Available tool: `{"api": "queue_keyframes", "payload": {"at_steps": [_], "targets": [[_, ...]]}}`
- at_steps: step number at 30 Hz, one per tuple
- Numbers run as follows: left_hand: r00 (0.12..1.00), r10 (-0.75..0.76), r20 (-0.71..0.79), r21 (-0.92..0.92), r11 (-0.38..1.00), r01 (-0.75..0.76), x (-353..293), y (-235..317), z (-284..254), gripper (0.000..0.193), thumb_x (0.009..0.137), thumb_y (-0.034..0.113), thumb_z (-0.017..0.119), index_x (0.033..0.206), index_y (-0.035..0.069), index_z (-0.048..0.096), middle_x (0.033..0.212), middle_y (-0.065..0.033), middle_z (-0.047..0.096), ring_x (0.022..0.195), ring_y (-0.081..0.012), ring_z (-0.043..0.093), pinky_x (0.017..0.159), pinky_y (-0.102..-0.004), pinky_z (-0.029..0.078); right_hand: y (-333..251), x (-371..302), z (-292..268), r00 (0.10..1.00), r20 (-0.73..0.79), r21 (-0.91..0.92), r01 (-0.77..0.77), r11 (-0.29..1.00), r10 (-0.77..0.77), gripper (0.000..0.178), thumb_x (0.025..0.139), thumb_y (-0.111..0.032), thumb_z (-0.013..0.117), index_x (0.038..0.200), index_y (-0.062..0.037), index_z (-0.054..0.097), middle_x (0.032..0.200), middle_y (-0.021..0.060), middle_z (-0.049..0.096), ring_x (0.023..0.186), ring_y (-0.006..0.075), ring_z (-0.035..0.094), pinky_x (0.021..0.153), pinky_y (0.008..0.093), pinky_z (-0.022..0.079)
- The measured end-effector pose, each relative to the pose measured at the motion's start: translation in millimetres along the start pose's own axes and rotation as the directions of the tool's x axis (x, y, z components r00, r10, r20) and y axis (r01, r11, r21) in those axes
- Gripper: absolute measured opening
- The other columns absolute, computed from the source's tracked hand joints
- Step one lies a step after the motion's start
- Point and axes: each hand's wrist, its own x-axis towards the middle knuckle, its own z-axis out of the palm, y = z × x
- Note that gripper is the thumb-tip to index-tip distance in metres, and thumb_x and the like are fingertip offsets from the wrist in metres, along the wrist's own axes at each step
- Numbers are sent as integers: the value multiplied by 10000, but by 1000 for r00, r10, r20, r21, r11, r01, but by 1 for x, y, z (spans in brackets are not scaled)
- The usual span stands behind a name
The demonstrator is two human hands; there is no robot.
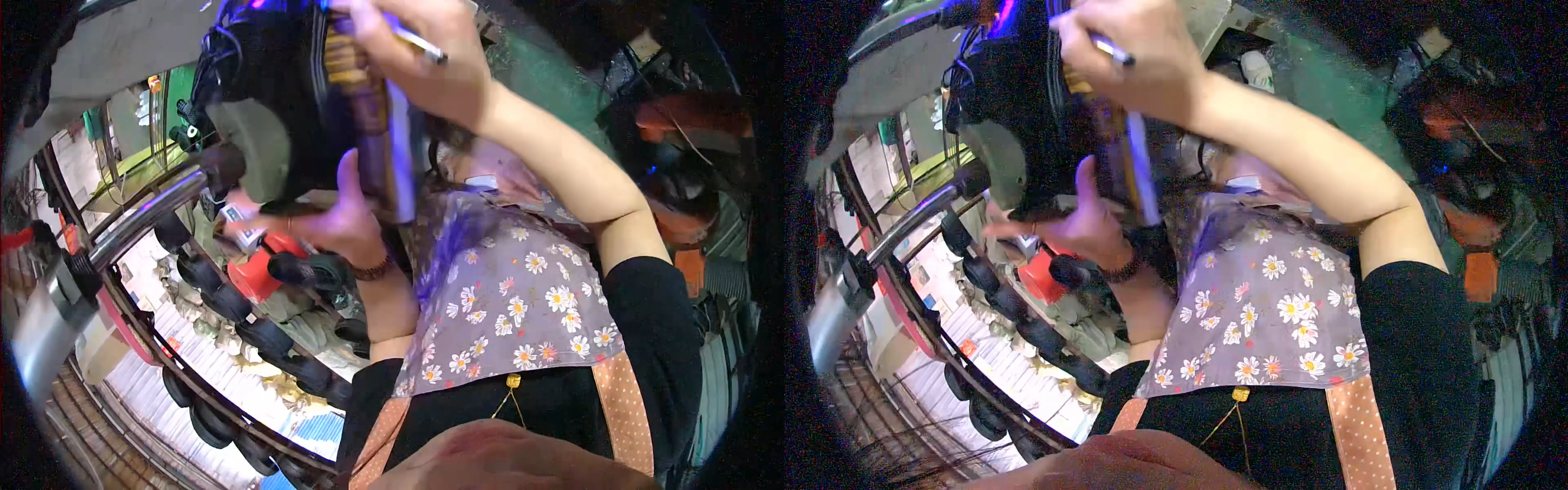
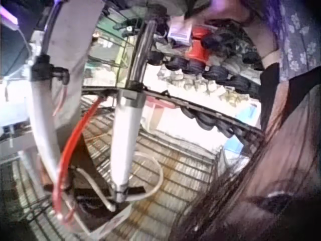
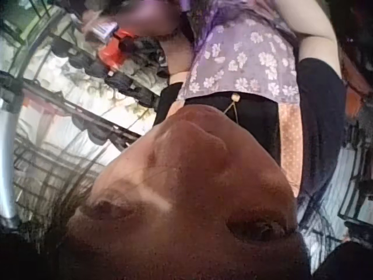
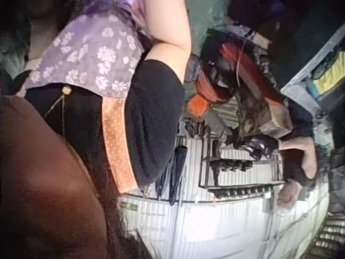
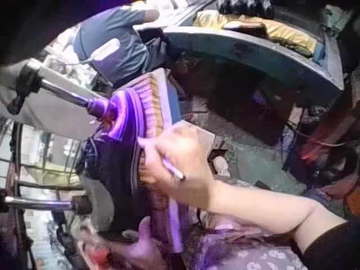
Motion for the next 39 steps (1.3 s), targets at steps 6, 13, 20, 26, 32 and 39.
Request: {"api": "queue_keyframes", "payload": {"at_steps": [6,13,20,26,32,39], "targets": [[933,-312,178,-229,909,347,-19,19,23,631,646,179,894,1110,-125,591,1158,-203,634,1021,-268,615,935,-417,455,-4,-18,8,992,53,29,114,993,-115,132,845,-101,602,916,-11,667,747,91,607,682,263,527,715,367,367],[940,-283,192,-143,939,312,-19,22,26,702,699,195,850,1226,-86,479,1247,-182,564,1104,-257,559,969,-414,436,-43,-21,23,986,153,534,-141,834,69,536,716,-391,799,1073,-57,580,1013,151,637,1063,343,594,914,439,450],[952,-239,190,-170,947,272,-20,18,29,750,748,195,807,1305,-65,376,1273,-167,547,1126,-250,545,996,-401,414,-75,-16,46,921,358,82,130,988,-151,233,770,-100,589,974,-63,483,1396,247,453,1336,431,391,1084,625,268],[958,-214,192,-201,947,252,-24,19,32,794,790,195,770,1372,-46,288,1295,-153,533,1144,-244,533,1018,-389,396,-85,-17,50,931,322,71,160,985,-174,193,790,-97,561,973,-67,509,1312,260,526,1312,427,425,1058,647,288],[967,-177,184,-291,930,226,-24,18,39,840,832,195,734,1440,-28,199,1317,-140,518,1163,-238,521,1041,-378,377,-79,-22,36,958,288,170,-59,984,8,443,642,-81,711,999,-73,449,1441,283,377,1304,523,341,1072,628,247],[960,-213,182,-311,914,261,-8,18,46,1190,676,189,866,1454,-142,29,1256,-182,564,1172,-292,539,1070,-380,349,-42,39,-28,527,308,841,-540,33,793,287,747,-43,642,961,-86,454,962,104,616,821,173,612,832,320,498]]}}
